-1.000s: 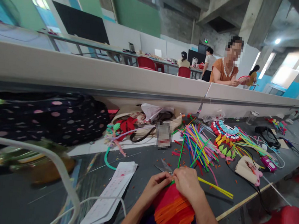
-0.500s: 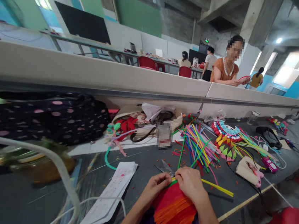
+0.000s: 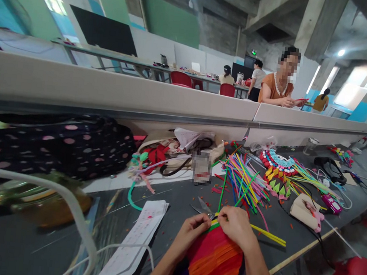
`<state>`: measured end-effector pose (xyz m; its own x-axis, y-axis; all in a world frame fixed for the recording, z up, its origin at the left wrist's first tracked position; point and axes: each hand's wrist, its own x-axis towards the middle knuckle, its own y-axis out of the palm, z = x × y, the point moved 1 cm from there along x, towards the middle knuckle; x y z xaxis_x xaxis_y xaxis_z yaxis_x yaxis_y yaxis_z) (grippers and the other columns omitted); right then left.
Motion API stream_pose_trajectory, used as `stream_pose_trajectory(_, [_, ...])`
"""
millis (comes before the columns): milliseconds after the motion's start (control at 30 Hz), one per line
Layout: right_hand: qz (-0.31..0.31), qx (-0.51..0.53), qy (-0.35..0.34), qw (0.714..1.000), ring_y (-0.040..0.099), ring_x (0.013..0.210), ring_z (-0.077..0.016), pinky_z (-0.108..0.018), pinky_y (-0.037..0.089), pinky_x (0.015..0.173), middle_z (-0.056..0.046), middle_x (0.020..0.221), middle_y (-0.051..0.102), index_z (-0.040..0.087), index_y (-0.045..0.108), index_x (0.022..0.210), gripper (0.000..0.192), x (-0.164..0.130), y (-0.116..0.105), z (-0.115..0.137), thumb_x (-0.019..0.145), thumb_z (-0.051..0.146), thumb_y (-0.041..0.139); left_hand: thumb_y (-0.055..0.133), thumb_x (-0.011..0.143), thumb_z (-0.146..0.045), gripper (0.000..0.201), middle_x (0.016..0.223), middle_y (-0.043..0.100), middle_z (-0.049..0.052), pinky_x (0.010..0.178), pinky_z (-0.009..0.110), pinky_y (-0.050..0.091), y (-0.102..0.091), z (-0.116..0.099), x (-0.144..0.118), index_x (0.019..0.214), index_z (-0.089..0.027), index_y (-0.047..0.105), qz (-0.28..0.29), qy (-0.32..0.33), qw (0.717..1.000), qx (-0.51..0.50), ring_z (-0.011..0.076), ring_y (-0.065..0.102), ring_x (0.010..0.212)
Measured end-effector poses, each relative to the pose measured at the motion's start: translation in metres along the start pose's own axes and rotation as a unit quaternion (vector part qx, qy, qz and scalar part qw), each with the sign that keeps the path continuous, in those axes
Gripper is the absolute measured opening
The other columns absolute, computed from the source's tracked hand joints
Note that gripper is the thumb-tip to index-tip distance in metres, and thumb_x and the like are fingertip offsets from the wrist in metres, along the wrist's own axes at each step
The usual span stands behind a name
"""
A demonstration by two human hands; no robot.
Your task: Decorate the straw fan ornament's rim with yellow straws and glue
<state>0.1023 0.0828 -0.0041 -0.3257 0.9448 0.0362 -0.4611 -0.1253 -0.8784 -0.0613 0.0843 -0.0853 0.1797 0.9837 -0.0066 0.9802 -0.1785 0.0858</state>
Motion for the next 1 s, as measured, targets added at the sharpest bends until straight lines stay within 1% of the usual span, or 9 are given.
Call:
stream_pose_trajectory(133, [0.001,0.049,-0.002,0.999,0.066,0.082,-0.0153,-0.02,0.041,0.071,0.0,0.085,0.074,0.022,0.07,0.082,0.018,0.002,-0.002,-0.002,0.084,0.019,0.052,0.067,0.068,-0.042,0.028,0.059,0.053,-0.002,0.056,0.021,0.033,0.001,0.0,0.001,0.061,-0.015,0.061,0.006,-0.004,1.0,-0.004,0.012,0.044,0.057])
stream_pose_trajectory(233, [-0.005,0.036,-0.008,0.999,0.067,0.08,-0.0151,-0.02,0.041,0.07,0.0,0.084,0.074,0.022,0.07,0.081,0.019,0.001,-0.005,-0.001,0.084,0.018,0.052,0.067,0.069,-0.041,0.028,0.059,0.054,-0.002,0.056,0.021,0.033,0.002,0.0,0.001,0.063,-0.015,0.061,0.017,-0.008,1.0,-0.012,0.012,0.045,0.057])
stream_pose_trajectory(333, [-0.011,0.02,-0.012,1.0,0.066,0.079,-0.0155,-0.02,0.04,0.068,0.0,0.082,0.074,0.022,0.07,0.081,0.019,-0.001,-0.007,0.0,0.084,0.019,0.052,0.068,0.068,-0.042,0.026,0.065,0.058,0.0,0.058,0.021,0.035,0.003,0.0,0.002,0.068,-0.016,0.063,0.019,-0.002,1.0,-0.012,0.0136,0.048,0.061])
stream_pose_trajectory(433, [-0.016,0.013,-0.015,1.0,0.066,0.079,-0.0155,-0.021,0.04,0.069,0.0,0.082,0.073,0.023,0.07,0.082,0.019,-0.002,-0.006,-0.001,0.084,0.019,0.052,0.067,0.067,-0.041,0.025,0.069,0.061,0.001,0.059,0.022,0.037,0.004,-0.001,0.003,0.072,-0.016,0.065,0.019,0.012,1.0,-0.002,0.0148,0.05,0.063])
stream_pose_trajectory(567, [-0.028,0.005,-0.016,0.999,0.065,0.078,-0.0152,-0.021,0.04,0.069,0.0,0.081,0.073,0.022,0.07,0.081,0.019,-0.004,-0.003,-0.003,0.085,0.019,0.051,0.066,0.068,-0.039,0.023,0.064,0.059,0.0,0.058,0.022,0.036,0.005,-0.003,0.003,0.066,-0.016,0.064,0.013,0.036,0.999,0.02,0.0145,0.049,0.062])
stream_pose_trajectory(667, [-0.04,0.003,-0.016,0.999,0.065,0.076,-0.0152,-0.021,0.039,0.068,0.0,0.081,0.072,0.022,0.069,0.081,0.019,-0.007,-0.002,-0.004,0.085,0.019,0.051,0.064,0.07,-0.037,0.021,0.065,0.061,0.0,0.06,0.022,0.037,0.006,-0.003,0.004,0.065,-0.017,0.065,0.009,0.061,0.997,0.042,0.0152,0.051,0.063])
stream_pose_trajectory(800, [-0.054,0.003,-0.019,0.998,0.064,0.074,-0.0146,-0.02,0.039,0.067,0.0,0.078,0.072,0.022,0.068,0.08,0.018,-0.01,-0.003,-0.003,0.085,0.019,0.052,0.061,0.074,-0.037,0.024,0.065,0.062,0.001,0.063,0.023,0.038,0.005,-0.003,0.004,0.064,-0.016,0.066,0.007,0.085,0.994,0.066,0.0158,0.053,0.065])
stream_pose_trajectory(867, [-0.058,0.003,-0.021,0.998,0.064,0.073,-0.0143,-0.02,0.039,0.066,0.0,0.078,0.071,0.022,0.068,0.08,0.018,-0.01,-0.003,-0.003,0.085,0.019,0.051,0.061,0.075,-0.038,0.024,0.065,0.062,0.001,0.062,0.023,0.038,0.005,-0.002,0.004,0.064,-0.016,0.066,0.007,0.083,0.995,0.058,0.0156,0.053,0.064])
stream_pose_trajectory(1000, [-0.063,0.004,-0.022,0.998,0.064,0.074,-0.0145,-0.02,0.039,0.067,0.0,0.078,0.071,0.022,0.068,0.08,0.018,-0.011,-0.003,-0.002,0.085,0.019,0.051,0.066,0.071,-0.036,0.02,0.07,0.064,0.001,0.064,0.024,0.04,0.005,-0.002,0.005,0.073,-0.016,0.067,0.005,0.067,0.998,0.012,0.0152,0.054,0.065])
